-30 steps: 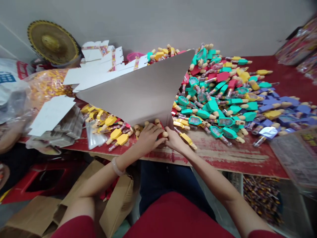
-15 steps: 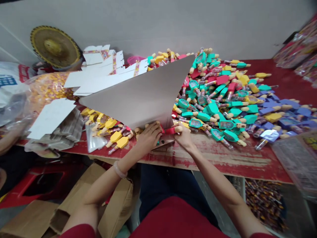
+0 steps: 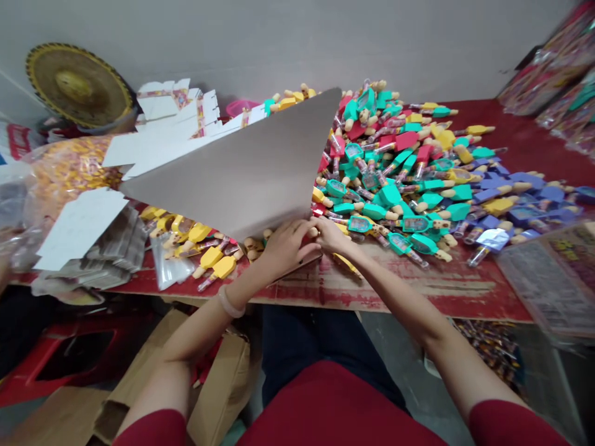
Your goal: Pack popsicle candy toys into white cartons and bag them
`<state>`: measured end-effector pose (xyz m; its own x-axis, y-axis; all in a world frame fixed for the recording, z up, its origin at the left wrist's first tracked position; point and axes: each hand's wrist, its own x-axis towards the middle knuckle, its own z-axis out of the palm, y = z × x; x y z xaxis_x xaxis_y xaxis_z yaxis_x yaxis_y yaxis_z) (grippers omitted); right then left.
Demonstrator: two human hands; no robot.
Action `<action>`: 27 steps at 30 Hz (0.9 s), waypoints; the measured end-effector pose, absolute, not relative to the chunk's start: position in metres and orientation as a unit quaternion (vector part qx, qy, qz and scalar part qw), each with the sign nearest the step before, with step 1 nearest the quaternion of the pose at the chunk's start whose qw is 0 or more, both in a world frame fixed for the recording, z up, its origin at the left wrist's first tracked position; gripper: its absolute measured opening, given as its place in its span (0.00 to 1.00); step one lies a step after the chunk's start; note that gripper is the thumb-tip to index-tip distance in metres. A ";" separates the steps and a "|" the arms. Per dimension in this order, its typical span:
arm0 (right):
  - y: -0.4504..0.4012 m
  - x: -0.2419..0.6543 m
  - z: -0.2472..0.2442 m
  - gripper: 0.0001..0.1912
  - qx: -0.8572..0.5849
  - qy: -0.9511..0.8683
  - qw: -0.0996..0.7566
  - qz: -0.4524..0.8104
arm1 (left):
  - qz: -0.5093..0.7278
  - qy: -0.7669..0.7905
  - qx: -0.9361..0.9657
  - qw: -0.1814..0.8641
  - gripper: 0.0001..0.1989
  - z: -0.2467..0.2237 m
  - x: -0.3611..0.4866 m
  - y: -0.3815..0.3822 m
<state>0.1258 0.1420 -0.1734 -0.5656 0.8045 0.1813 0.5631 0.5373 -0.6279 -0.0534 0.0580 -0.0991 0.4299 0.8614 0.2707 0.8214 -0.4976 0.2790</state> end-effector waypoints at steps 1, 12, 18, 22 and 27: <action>0.145 0.125 -0.172 0.12 -0.393 -0.848 0.226 0.274 | 0.161 0.499 0.849 0.062 0.16 -0.094 -0.048 0.065; 0.160 0.121 -0.155 0.15 -0.372 -0.891 0.134 0.221 | -0.046 0.558 0.827 0.060 0.15 -0.059 -0.023 0.094; 0.148 0.115 -0.165 0.29 -0.378 -0.866 0.177 0.277 | -0.002 0.515 0.845 0.143 0.13 -0.056 -0.037 0.114; 0.120 0.152 -0.180 0.32 -0.349 -0.821 0.335 0.302 | -0.014 0.542 0.831 0.125 0.17 -0.059 -0.047 0.128; 0.121 0.316 -0.177 0.23 -0.671 -0.582 0.429 0.165 | -0.026 0.546 0.832 0.095 0.22 -0.071 -0.056 0.150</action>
<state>0.3157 0.1212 -0.1771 0.2683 0.9226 0.2772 0.6396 0.0446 -0.7674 -0.0560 0.1500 -0.0713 0.4015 0.9039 -0.1476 0.9139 -0.3849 0.1293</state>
